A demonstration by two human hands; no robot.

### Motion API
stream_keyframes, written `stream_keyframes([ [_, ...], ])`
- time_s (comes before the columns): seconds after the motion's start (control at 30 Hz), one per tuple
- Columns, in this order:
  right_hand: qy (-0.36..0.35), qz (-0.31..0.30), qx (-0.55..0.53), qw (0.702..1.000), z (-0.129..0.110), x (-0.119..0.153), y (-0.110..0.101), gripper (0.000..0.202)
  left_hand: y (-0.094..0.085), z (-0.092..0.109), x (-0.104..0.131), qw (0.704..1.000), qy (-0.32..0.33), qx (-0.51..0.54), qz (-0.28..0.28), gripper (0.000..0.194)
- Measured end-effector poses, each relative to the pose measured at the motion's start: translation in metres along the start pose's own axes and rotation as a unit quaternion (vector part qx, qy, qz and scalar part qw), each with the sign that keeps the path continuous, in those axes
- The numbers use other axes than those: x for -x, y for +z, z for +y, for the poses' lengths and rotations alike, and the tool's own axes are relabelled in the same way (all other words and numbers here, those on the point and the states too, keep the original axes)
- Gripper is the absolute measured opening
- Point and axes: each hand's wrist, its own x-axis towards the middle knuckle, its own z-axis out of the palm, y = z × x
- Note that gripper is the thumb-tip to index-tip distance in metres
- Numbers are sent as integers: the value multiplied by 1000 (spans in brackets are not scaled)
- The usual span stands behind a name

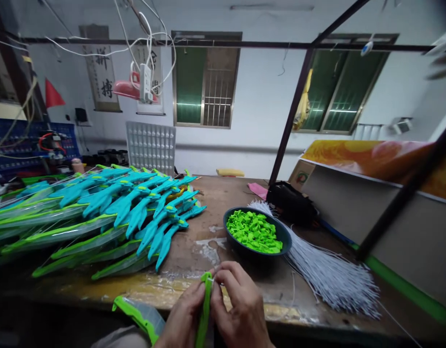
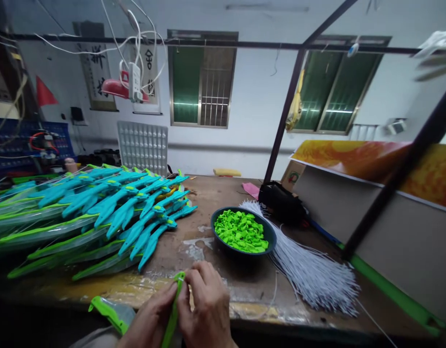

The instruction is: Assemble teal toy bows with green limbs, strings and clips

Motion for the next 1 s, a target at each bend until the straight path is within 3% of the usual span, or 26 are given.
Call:
stream_keyframes([
  [0.1, -3, -3, 5, 1000, 2, 3, 4, 15, 12, 7, 1, 1000, 0, -17, 0, 33],
  [0.23, 0, 9, 35, 999, 4, 7, 8, 17, 18, 1, -2, 1000, 1, -27, 6, 37],
  [0.4, 9, 0, 67, 998, 5, 7, 6, 17, 13, -11, -9, 1000, 1, -4, -1, 45],
  [0.63, 45, -15, 23, 999, 6, 13, 6, 17, 9, -13, -9, 1000, 16, 5, 11, 32],
  [1.0, 59, -35, 26, 997, 3, 10, 5, 17, 7, -16, -8, 999, 37, -23, 19, 33],
])
